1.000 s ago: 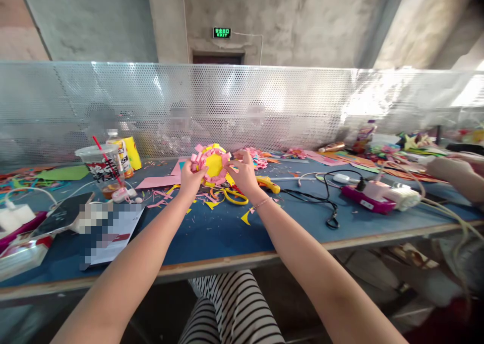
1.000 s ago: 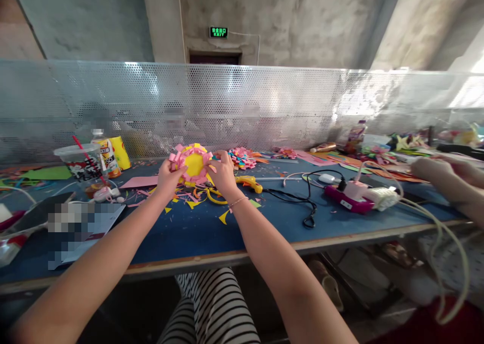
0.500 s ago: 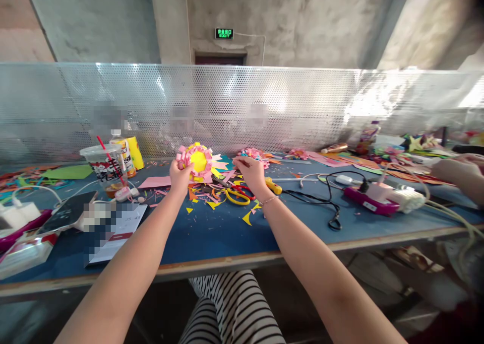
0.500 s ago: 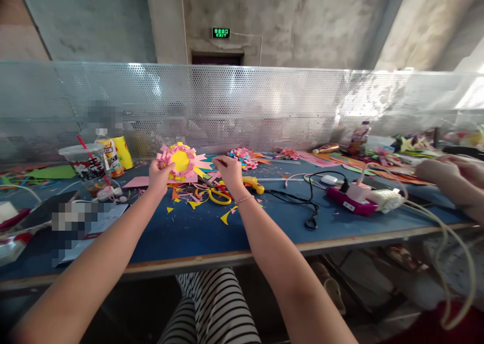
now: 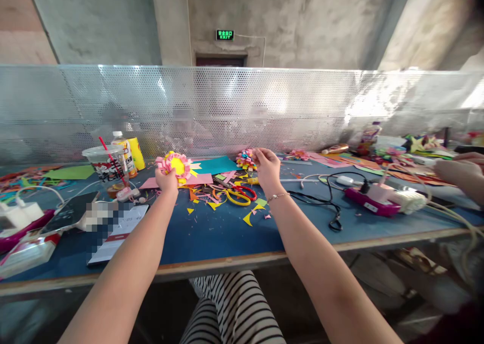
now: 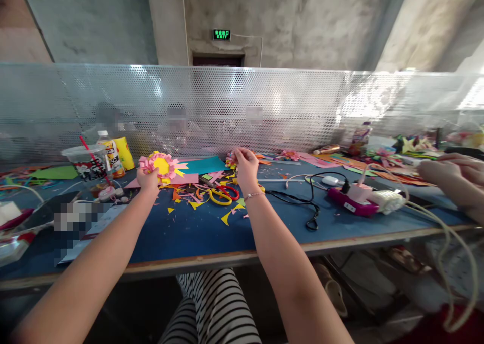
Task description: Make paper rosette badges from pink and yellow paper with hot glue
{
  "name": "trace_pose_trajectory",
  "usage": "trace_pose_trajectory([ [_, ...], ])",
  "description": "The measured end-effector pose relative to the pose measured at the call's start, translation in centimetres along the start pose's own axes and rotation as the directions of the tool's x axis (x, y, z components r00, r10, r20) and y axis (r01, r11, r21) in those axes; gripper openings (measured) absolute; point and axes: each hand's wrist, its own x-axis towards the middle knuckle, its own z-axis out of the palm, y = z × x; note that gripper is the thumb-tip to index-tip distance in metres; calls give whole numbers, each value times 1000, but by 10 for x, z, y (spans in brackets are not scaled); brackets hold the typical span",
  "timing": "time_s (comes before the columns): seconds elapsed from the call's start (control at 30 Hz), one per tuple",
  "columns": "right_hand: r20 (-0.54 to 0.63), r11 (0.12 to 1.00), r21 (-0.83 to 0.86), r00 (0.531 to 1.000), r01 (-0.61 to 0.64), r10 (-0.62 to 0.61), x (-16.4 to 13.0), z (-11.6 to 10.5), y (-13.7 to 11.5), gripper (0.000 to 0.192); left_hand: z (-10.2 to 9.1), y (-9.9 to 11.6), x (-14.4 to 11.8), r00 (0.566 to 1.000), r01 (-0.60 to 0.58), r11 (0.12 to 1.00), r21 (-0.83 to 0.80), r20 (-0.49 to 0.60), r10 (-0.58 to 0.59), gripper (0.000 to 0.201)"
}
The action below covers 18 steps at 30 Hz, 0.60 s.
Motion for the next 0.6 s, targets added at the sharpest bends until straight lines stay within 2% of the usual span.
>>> trace_pose_trajectory([
  [0.13,-132,982,184,991,45,-21,15,-18,-8,20,-6,-6,4,995,-96,991,-97,20,99,25],
  [0.23,-252,941,321,968,103,-20,25,-34,-11,17,-8,-7,6,994,-58,998,-34,-100,55,25],
  [0.33,-228,926,371,974,76,11,28,-39,-11,13,-4,-5,7,988,-36,999,-32,-152,31,26],
  [0.43,-36,945,327,999,-3,16,17,-33,-12,15,3,6,6,998,-40,973,-227,-61,27,29],
  [0.5,171,965,253,985,-67,24,5,-28,-13,18,6,18,3,993,85,905,-417,111,-42,32],
  [0.53,284,976,194,958,-101,43,0,-26,-14,20,7,25,1,960,206,860,-467,267,-85,34],
  [0.57,412,985,100,907,-138,85,-5,-25,-14,22,7,32,-1,924,302,817,-491,363,-124,33],
  [0.6,542,986,-28,826,-166,154,-10,-24,-14,25,6,38,-4,882,372,787,-492,451,-135,30],
])
